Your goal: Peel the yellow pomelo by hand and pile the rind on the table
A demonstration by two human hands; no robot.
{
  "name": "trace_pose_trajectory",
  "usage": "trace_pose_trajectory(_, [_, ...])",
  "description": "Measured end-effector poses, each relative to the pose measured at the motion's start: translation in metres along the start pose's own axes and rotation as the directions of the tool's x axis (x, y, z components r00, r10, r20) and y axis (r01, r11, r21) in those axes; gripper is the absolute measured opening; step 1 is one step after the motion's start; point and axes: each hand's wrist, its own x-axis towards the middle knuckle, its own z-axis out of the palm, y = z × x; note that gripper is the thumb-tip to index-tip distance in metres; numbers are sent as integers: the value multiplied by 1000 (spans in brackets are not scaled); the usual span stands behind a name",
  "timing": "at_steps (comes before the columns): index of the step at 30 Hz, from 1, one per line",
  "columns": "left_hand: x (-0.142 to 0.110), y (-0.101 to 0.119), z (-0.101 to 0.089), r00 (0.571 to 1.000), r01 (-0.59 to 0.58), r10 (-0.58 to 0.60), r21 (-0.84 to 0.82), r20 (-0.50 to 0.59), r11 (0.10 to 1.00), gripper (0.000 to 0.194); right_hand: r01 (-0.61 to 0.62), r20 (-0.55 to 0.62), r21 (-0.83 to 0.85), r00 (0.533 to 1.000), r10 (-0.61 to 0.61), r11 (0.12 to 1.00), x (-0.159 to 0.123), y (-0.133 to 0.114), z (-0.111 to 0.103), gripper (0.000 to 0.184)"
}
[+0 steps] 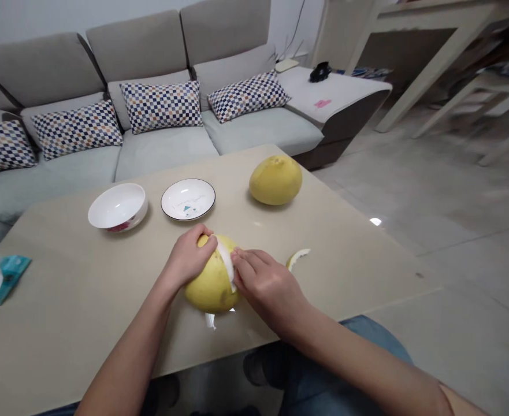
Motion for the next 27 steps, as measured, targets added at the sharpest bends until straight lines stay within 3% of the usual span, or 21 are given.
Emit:
trace_pose_trajectory(5, [-6, -4, -1, 1000, 1, -1, -42, -4, 999, 19, -45, 1, 77, 999, 45, 996, 1, 0, -8, 21])
trace_pose_trajectory(11, [-13, -3, 2, 998, -40, 39, -30, -42, 999, 19, -55, 26, 23, 998, 54, 998, 6, -2, -6, 17])
trace_pose_trajectory(17, [-14, -6, 1, 998, -52, 50, -49, -33, 997, 19, -118, 59, 214, 992, 108, 970, 8, 7, -5, 15])
trace_pose_trajectory(24, [-18, -7, 2, 994, -96, 95, -20, -48, 995, 20, -74, 102, 74, 993, 66, 995, 10, 3, -5, 12])
trace_pose_trajectory(27, [-21, -6, 4, 993, -110, 111, 10, -43, 994, 21, -111, 140, 75, 985, 99, 991, 13, 7, -3, 10])
